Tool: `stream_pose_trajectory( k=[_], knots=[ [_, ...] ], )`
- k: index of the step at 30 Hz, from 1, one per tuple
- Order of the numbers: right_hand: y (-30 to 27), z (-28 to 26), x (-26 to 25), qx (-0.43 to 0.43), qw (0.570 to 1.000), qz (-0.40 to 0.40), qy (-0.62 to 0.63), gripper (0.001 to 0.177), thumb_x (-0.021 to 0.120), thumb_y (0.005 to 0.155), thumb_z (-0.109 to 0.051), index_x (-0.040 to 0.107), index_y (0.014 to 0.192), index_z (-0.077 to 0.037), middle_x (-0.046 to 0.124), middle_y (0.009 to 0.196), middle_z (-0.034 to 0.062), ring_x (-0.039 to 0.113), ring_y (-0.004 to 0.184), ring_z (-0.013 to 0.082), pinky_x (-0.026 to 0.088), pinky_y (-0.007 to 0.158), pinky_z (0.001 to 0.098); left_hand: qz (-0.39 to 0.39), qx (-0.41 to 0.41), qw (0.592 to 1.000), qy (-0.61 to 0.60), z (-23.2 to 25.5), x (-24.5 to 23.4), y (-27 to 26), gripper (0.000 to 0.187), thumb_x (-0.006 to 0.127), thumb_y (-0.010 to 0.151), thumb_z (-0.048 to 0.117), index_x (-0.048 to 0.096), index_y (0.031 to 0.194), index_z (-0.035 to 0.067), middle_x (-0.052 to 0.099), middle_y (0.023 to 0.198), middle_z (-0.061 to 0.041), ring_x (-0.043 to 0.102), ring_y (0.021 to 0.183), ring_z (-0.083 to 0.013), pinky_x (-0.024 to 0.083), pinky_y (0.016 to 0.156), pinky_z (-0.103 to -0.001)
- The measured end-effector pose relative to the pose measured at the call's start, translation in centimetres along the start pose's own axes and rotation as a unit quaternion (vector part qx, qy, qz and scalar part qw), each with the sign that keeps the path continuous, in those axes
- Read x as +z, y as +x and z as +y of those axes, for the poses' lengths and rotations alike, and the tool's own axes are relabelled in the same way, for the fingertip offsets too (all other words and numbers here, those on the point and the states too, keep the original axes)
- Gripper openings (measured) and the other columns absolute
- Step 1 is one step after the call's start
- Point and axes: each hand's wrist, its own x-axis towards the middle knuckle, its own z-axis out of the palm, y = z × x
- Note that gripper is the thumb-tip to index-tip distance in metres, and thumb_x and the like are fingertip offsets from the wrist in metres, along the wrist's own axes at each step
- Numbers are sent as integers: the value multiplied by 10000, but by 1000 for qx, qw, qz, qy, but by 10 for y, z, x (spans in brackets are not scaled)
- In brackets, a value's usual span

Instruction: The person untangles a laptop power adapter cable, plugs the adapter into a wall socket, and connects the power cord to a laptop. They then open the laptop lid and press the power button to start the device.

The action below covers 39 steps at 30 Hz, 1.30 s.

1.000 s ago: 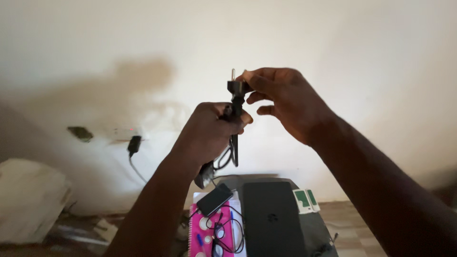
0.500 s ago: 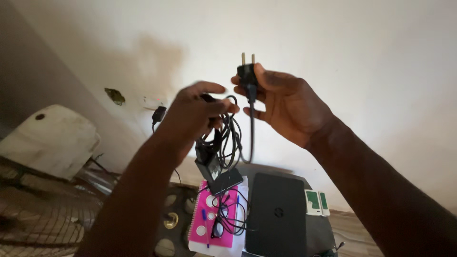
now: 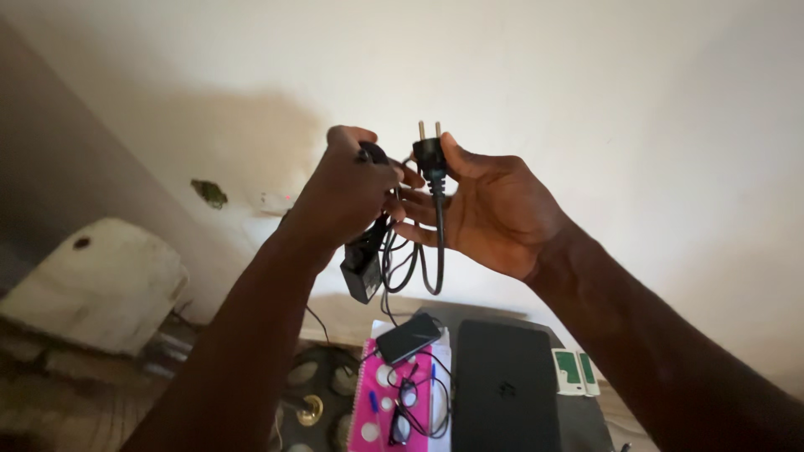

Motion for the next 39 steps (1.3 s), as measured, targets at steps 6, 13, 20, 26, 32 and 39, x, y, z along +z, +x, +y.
stream_pose_trajectory(
  k=[6,13,20,26,32,39],
  knots=[
    [33,14,7,-43,997,40,51,421,572,1001,-491,620,1156,-102,595,1133,141,607,1064,312,511,1010,538,-138,10,986,91,-1,-32,37,491,532,869,9,373,1328,-61,710,958,-196,728,708,-225,623,599,-326],
    [61,38,13,-63,981,107,147,436,564,1003,-506,655,1125,-98,573,1106,130,578,1131,325,454,1072,620,-176,103,922,330,1,-61,57,442,641,939,197,440,1266,-22,734,1033,-189,741,924,-279,566,801,-440],
    [74,45,23,-100,960,196,174,320,601,956,-464,624,978,-146,632,1181,134,615,1155,362,503,1039,612,-144,83,902,397,11,-81,65,439,827,790,221,704,1209,170,775,1068,-85,738,1000,-230,552,876,-394],
    [81,50,20,-131,942,283,123,314,649,966,-422,599,1088,-137,601,1097,119,621,1017,289,547,871,513,-125,201,890,390,21,-100,85,516,800,711,122,699,1216,155,750,1049,-87,732,975,-242,580,843,-399],
    [83,53,13,-166,942,284,62,348,645,970,-405,580,1135,-105,608,1080,134,585,938,287,515,786,439,-111,177,928,309,20,-59,79,467,906,665,285,744,1030,41,763,949,-158,773,874,-247,610,806,-357],
    [92,54,16,-178,946,256,88,384,705,941,-387,575,1190,-126,558,1197,65,563,1075,233,507,938,422,-111,118,955,247,2,-50,78,348,876,695,263,762,900,6,797,867,-134,797,805,-221,622,733,-363]
  ],
)
